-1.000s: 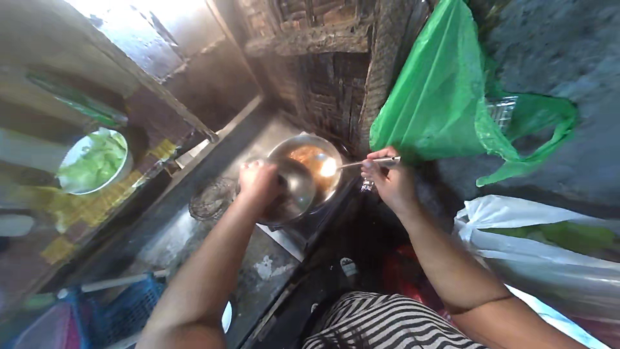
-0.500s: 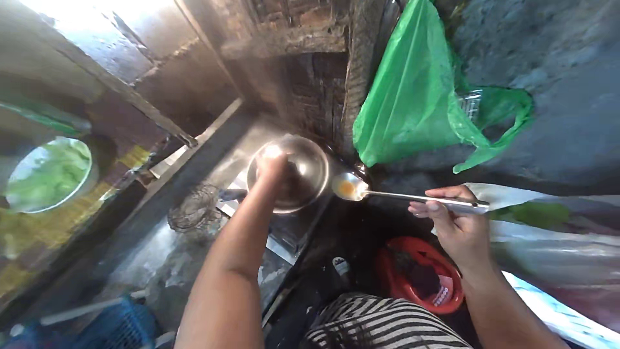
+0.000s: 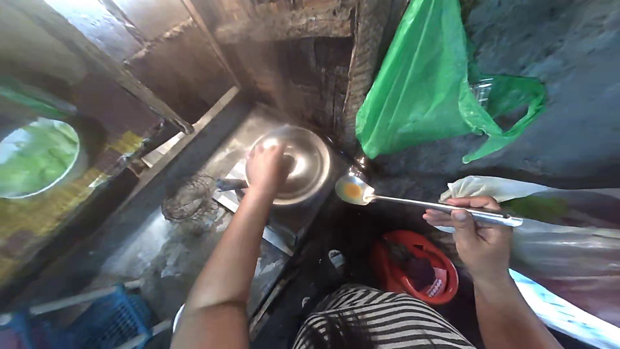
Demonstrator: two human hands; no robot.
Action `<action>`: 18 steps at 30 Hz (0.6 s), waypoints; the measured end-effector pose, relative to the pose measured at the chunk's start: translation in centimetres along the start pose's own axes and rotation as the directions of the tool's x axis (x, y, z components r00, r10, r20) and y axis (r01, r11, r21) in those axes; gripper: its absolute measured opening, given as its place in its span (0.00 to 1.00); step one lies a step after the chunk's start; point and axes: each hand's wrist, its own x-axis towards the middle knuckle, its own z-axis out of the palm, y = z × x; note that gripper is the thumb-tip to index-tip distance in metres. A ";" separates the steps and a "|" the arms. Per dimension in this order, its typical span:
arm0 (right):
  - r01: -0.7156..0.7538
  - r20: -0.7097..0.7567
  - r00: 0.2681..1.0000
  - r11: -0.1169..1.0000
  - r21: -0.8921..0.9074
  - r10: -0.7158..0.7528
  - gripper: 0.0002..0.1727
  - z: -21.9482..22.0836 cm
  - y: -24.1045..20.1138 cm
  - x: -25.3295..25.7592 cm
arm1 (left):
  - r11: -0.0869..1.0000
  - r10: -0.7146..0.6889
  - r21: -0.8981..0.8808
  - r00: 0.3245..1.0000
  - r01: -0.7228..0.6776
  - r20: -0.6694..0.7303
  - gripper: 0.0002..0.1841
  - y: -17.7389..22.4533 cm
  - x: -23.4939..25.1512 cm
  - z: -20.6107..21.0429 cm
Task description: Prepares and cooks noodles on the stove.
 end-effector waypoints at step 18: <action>0.089 0.203 0.974 0.993 0.072 -0.102 0.10 2.0 -1.1 3.5 | 0.671 -0.645 -0.170 0.681 0.722 0.345 0.26 -11.6 -14.3 17.5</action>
